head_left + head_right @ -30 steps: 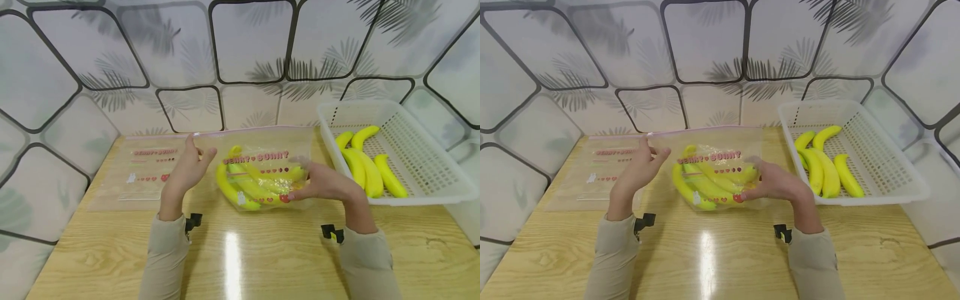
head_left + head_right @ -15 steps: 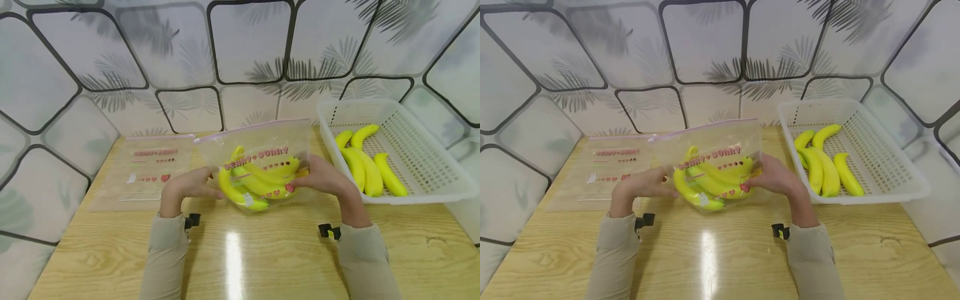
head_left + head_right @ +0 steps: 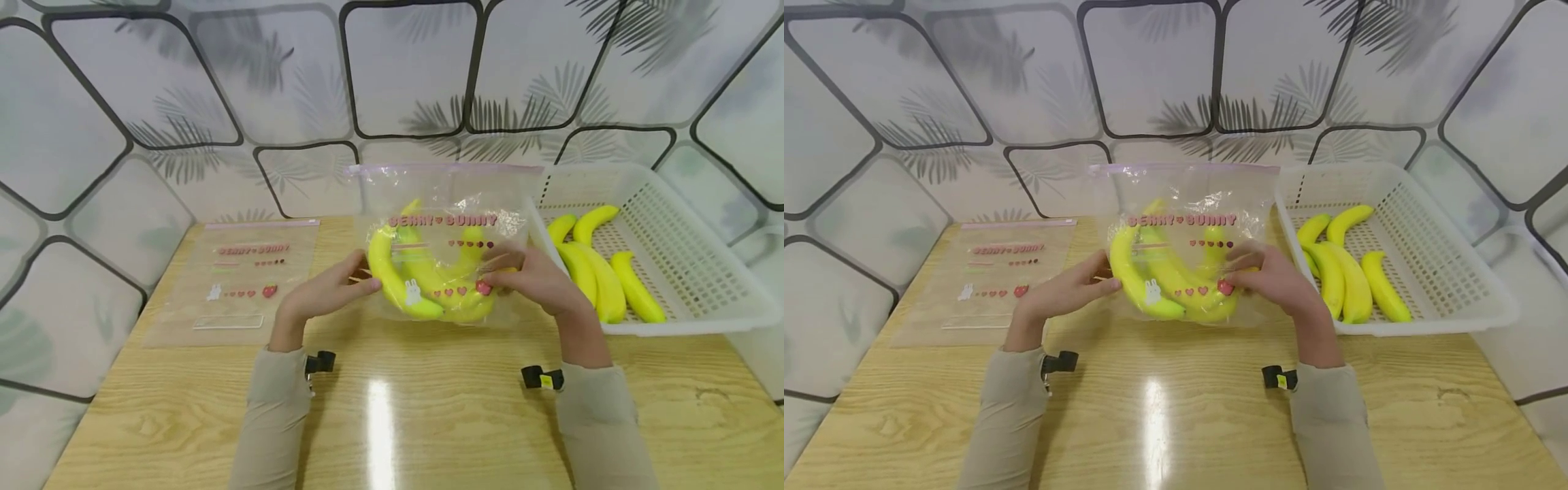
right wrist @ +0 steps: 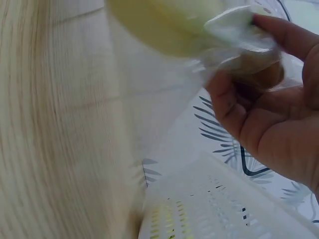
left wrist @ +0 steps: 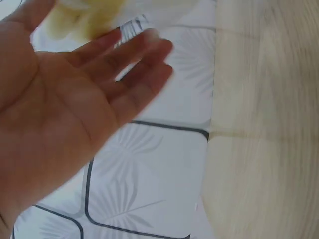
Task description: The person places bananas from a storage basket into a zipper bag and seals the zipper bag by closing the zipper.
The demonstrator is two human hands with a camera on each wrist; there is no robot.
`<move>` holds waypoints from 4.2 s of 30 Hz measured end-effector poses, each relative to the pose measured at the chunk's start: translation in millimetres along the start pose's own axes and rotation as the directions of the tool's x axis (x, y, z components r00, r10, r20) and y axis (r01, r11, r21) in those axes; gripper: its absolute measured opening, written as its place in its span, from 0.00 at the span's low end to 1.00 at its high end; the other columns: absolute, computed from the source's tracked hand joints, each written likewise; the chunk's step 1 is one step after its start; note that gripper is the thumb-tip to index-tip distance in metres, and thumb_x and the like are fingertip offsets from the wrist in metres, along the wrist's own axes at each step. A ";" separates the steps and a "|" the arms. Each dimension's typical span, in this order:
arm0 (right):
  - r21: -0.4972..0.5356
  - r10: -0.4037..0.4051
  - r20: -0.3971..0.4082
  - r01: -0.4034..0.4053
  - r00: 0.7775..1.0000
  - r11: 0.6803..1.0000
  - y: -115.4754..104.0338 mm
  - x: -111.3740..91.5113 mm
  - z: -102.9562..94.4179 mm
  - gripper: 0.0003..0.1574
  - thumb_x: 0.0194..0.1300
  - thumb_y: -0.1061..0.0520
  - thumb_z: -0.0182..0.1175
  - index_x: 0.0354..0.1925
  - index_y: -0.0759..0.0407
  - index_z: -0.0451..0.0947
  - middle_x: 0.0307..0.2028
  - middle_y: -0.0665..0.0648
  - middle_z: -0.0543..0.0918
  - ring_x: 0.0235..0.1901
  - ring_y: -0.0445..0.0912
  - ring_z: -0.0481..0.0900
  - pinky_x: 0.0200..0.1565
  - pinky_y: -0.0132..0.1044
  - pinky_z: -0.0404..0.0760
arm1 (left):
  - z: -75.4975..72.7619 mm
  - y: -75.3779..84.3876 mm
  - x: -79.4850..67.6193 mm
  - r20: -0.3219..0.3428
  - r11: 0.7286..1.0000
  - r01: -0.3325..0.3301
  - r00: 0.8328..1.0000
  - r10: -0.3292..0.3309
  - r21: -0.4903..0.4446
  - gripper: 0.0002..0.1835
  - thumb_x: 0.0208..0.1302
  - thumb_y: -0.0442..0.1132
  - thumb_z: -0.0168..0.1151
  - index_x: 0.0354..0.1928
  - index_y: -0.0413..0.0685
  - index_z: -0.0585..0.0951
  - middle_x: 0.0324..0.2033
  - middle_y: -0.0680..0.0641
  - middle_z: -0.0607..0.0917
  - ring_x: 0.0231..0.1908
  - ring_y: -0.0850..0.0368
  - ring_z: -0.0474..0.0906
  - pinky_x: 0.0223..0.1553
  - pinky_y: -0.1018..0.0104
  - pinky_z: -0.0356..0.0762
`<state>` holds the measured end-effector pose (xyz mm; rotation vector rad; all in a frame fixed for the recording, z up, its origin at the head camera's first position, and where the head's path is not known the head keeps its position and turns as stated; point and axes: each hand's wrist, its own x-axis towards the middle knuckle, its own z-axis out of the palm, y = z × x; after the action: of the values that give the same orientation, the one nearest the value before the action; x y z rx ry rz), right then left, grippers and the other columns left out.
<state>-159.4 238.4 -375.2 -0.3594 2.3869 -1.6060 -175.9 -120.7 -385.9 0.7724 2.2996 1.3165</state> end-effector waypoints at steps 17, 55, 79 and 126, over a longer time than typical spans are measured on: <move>0.412 -0.196 -0.002 0.179 0.981 0.893 -0.8 2.5 5.4 0.45 0.64 0.72 0.61 0.73 0.49 0.58 0.57 0.57 0.77 0.47 0.43 0.82 0.44 0.30 0.83 | 21.1 22.9 16.9 -0.204 0.844 -0.311 0.948 0.244 -0.436 0.38 0.76 0.36 0.47 0.77 0.61 0.39 0.57 0.31 0.76 0.50 0.50 0.82 0.49 0.54 0.83; 0.224 -0.183 -0.125 0.207 0.975 0.952 -9.9 13.3 26.6 0.56 0.56 0.69 0.71 0.74 0.48 0.53 0.58 0.60 0.76 0.48 0.44 0.82 0.42 0.31 0.84 | 31.7 36.3 24.1 -0.336 0.872 -0.124 0.941 -0.048 -0.473 0.56 0.58 0.27 0.67 0.73 0.57 0.37 0.61 0.38 0.72 0.56 0.44 0.78 0.51 0.60 0.82; 0.199 -0.242 -0.217 0.286 0.946 0.937 -15.7 15.6 31.4 0.35 0.69 0.60 0.62 0.68 0.51 0.59 0.47 0.54 0.77 0.41 0.41 0.77 0.42 0.28 0.80 | 28.5 25.6 28.9 -0.458 0.856 -0.284 0.887 0.063 -0.433 0.43 0.57 0.30 0.70 0.70 0.55 0.56 0.47 0.40 0.78 0.39 0.50 0.84 0.38 0.58 0.87; 0.658 -0.111 0.114 0.009 0.987 0.753 5.7 20.5 29.1 0.40 0.75 0.64 0.52 0.76 0.51 0.46 0.51 0.55 0.84 0.39 0.48 0.88 0.40 0.44 0.87 | 13.6 0.8 23.6 -0.233 0.878 -0.053 0.970 -0.067 -0.475 0.40 0.61 0.37 0.69 0.69 0.48 0.54 0.53 0.36 0.78 0.42 0.53 0.82 0.40 0.63 0.84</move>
<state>-169.4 208.4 -392.4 -0.3890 1.5609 -2.2222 -186.2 -96.5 -393.0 0.4516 1.9947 1.9655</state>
